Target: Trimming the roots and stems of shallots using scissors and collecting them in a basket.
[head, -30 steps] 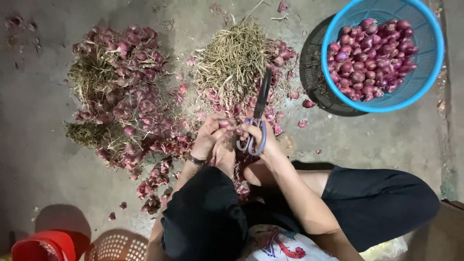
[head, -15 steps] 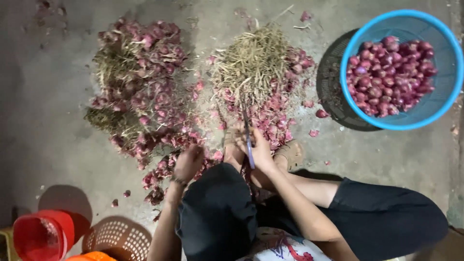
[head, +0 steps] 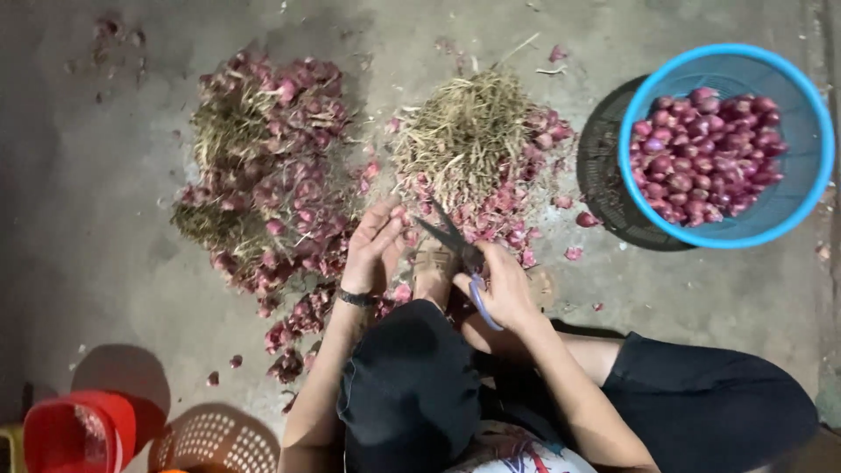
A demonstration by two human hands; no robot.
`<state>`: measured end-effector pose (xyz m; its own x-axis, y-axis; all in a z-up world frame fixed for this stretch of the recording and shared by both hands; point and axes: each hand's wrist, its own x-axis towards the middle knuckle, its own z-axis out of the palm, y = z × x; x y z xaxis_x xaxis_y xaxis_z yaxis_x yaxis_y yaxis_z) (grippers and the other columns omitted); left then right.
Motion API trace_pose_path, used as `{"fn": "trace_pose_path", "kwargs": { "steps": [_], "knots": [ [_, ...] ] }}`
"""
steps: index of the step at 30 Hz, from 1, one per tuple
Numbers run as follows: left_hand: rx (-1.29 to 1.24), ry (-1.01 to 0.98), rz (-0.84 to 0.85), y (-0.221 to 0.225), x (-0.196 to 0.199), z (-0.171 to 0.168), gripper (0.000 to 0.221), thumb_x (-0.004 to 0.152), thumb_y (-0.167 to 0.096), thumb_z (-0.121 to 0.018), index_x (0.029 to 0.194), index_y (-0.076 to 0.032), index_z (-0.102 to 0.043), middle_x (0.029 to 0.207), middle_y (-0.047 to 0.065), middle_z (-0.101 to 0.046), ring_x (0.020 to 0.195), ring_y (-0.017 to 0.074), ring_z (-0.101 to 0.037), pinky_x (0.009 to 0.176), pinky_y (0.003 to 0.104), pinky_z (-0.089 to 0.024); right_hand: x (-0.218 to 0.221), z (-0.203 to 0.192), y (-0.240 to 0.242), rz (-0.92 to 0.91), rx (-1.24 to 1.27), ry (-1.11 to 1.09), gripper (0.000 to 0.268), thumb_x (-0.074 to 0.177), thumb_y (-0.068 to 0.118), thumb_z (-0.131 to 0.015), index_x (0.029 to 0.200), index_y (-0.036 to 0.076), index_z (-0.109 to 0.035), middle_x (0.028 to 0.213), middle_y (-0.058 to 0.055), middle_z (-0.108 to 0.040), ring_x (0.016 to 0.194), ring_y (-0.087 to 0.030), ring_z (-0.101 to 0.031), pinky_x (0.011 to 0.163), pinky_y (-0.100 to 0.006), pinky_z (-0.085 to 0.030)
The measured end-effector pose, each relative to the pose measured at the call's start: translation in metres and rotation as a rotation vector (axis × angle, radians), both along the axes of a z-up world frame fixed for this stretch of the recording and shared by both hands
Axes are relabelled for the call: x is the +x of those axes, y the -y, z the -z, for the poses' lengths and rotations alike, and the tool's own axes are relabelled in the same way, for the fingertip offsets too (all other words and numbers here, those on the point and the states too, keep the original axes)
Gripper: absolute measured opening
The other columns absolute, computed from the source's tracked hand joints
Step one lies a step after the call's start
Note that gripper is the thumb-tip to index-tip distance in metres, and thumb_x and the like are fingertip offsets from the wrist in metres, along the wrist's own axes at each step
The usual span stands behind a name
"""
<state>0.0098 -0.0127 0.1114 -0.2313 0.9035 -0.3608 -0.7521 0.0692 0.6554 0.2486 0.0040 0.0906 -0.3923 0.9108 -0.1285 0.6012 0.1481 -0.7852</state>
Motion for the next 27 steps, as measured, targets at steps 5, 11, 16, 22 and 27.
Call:
{"fn": "trace_pose_path", "kwargs": {
  "steps": [5,11,16,22,27],
  "knots": [
    [-0.033,-0.094,0.04,0.003,0.023,0.019,0.042,0.089,-0.001,-0.073,0.128,0.003,-0.059,0.104,0.009,-0.06,0.092,0.017,-0.063,0.081,0.025,-0.058,0.005,-0.004,0.004,-0.075,0.161,0.007,0.066,0.083,0.056,-0.074,0.128,0.011,-0.058,0.09,-0.018,-0.062,0.087,-0.044,-0.066,0.08,-0.054,-0.052],
    [-0.085,-0.243,0.037,0.007,0.028,0.022,0.037,0.087,0.0,-0.077,0.12,0.001,-0.063,0.107,0.01,-0.066,0.094,0.0161,-0.065,0.081,0.025,-0.058,0.006,0.01,0.007,-0.072,0.157,0.025,0.063,0.083,0.063,-0.071,0.125,0.017,-0.059,0.09,-0.013,-0.063,0.088,-0.038,-0.069,0.079,-0.049,-0.055],
    [-0.107,-0.22,0.015,0.008,0.022,0.036,0.033,0.088,0.002,-0.075,0.118,0.0,-0.061,0.103,0.012,-0.068,0.081,0.0181,-0.069,0.073,0.027,-0.062,0.002,0.001,0.008,-0.075,0.097,-0.013,0.053,0.083,0.051,-0.074,0.12,0.015,-0.061,0.083,-0.018,-0.067,0.08,-0.042,-0.071,0.072,-0.051,-0.055],
    [-0.108,-0.192,0.015,0.004,0.026,0.026,0.031,0.09,0.002,-0.071,0.119,0.001,-0.059,0.099,0.013,-0.069,0.076,0.0211,-0.073,0.067,0.028,-0.063,0.007,0.011,0.014,-0.048,-0.008,0.008,0.047,0.084,0.051,-0.073,0.117,0.018,-0.063,0.078,-0.018,-0.07,0.078,-0.042,-0.073,0.07,-0.052,-0.055],
    [-0.095,-0.013,0.022,0.002,0.026,0.005,0.037,0.092,0.003,-0.067,0.128,0.003,-0.058,0.104,0.015,-0.066,0.083,0.0219,-0.07,0.072,0.031,-0.063,0.013,0.016,0.009,-0.026,-0.064,0.011,0.051,0.085,0.057,-0.07,0.12,0.021,-0.062,0.081,-0.018,-0.069,0.084,-0.041,-0.072,0.074,-0.051,-0.054]
  ]
}}
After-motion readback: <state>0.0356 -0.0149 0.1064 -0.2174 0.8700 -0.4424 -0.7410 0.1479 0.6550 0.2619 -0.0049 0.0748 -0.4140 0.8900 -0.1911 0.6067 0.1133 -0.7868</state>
